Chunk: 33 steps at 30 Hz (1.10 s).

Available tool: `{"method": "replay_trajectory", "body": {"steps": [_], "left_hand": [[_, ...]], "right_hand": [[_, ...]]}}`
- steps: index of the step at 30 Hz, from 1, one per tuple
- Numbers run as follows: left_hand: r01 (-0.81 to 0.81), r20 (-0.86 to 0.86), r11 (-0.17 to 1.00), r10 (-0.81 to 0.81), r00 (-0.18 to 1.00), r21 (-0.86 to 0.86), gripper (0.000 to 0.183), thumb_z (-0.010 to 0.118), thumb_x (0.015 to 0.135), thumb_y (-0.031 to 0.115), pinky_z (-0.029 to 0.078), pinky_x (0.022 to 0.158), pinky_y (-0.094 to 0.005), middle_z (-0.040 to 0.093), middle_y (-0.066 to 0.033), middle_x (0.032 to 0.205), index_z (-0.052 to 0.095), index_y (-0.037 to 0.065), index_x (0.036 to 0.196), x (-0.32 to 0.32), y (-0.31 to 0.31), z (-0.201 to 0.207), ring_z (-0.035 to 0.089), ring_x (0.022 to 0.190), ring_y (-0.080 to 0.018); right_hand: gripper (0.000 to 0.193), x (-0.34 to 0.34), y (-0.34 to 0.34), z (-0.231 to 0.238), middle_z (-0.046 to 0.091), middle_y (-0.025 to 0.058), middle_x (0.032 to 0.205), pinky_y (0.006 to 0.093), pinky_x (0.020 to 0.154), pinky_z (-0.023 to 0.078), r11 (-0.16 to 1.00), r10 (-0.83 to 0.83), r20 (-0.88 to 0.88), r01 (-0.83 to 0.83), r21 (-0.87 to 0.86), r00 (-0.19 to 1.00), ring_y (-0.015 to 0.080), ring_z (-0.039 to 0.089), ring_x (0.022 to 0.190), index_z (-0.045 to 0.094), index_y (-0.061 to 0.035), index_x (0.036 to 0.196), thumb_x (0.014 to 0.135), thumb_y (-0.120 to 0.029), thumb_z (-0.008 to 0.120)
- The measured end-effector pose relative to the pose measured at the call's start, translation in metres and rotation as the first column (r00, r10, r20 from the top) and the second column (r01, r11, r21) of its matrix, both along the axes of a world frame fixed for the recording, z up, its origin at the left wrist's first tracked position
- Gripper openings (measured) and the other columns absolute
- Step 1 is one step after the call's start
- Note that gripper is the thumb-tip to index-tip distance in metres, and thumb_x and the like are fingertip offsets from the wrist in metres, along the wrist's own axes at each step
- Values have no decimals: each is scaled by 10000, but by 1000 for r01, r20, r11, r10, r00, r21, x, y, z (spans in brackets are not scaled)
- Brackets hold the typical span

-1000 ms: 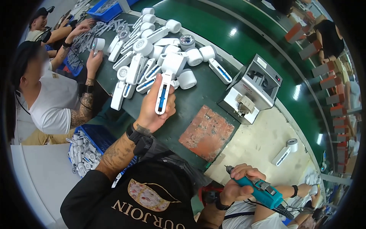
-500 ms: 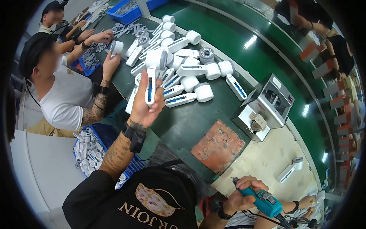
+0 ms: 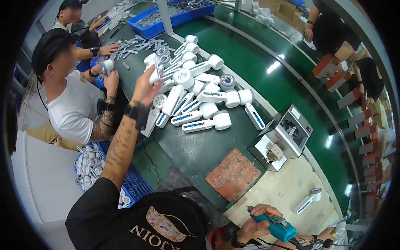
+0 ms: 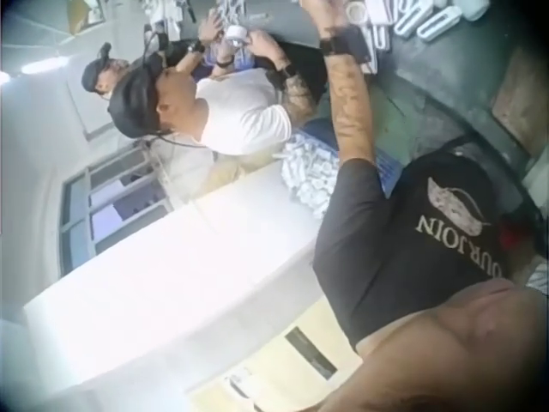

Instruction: The person picks up a white fan component, places it on a work surface, and uses a power screwdriver to drive a screw into it. They then set the assembled part aside and repeat the process with several more components.

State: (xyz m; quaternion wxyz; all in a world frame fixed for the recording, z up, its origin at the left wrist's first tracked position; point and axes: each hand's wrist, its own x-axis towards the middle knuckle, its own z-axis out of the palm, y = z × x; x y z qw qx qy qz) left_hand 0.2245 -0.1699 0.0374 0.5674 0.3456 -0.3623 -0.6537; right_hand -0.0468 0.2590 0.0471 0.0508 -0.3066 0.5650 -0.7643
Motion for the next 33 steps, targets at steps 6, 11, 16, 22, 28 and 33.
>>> {"method": "replay_trajectory", "body": {"steps": [6, 11, 16, 22, 28, 33], "left_hand": [[70, 17, 990, -73, 997, 126, 418, 592, 969, 397, 462, 655, -219, 662, -198, 1142, 532, 55, 1201, -1, -28, 12, 523, 660, -120], [124, 395, 923, 32, 918, -363, 492, 492, 1029, 268, 466, 673, -213, 678, -126, 1156, 394, 26, 1446, -65, 54, 7, 546, 701, -91], [659, 544, 710, -461, 701, -248, 302, 515, 999, 206, 463, 622, -239, 690, -77, 838, 626, -16, 1171, -166, 204, 51, 560, 652, -100], [924, 808, 67, -465, 362, -375, 318, 688, 867, 327, 505, 735, -381, 639, -126, 851, 616, 39, 980, -361, 347, 20, 634, 793, -285], [970, 943, 118, -233, 237, -215, 752, 638, 790, 601, 488, 906, -429, 584, -212, 1140, 523, -4, 1221, -471, 412, -26, 618, 1041, -360], [920, 912, 274, -226, 344, -279, 640, 631, 822, 495, 494, 896, -431, 593, -178, 1157, 530, -3, 1211, -493, 420, -54, 616, 1057, -344]], "right_hand": [[599, -3, 12, -3, 522, 62, 674, 279, 554, 448, 999, -34, 28, 33, 4, 999, 164, 536, 590, 496, -11, 1052, 871, -554, 673], [589, -13, 33, -6, 620, 100, 768, 311, 592, 519, 987, -163, 97, 162, 12, 982, 207, 615, 663, 562, -14, 1048, 785, -485, 797], [651, -5, 28, 10, 610, 91, 800, 318, 660, 489, 994, -18, 227, -7, 109, 974, 204, 610, 737, 552, 53, 1130, 823, -481, 765], [502, 2, 76, 10, 613, 75, 884, 239, 698, 444, 999, 26, 136, -29, 16, 990, 113, 561, 799, 524, 34, 1232, 879, -241, 751], [428, 11, 88, 15, 608, 68, 895, 240, 683, 449, 999, -13, 144, 6, 49, 989, 116, 565, 792, 560, 25, 1190, 873, -183, 759], [562, 8, 91, 20, 622, 82, 855, 291, 717, 465, 983, -107, 173, 78, 166, 979, 168, 593, 792, 551, 45, 1158, 862, -389, 753]]}}
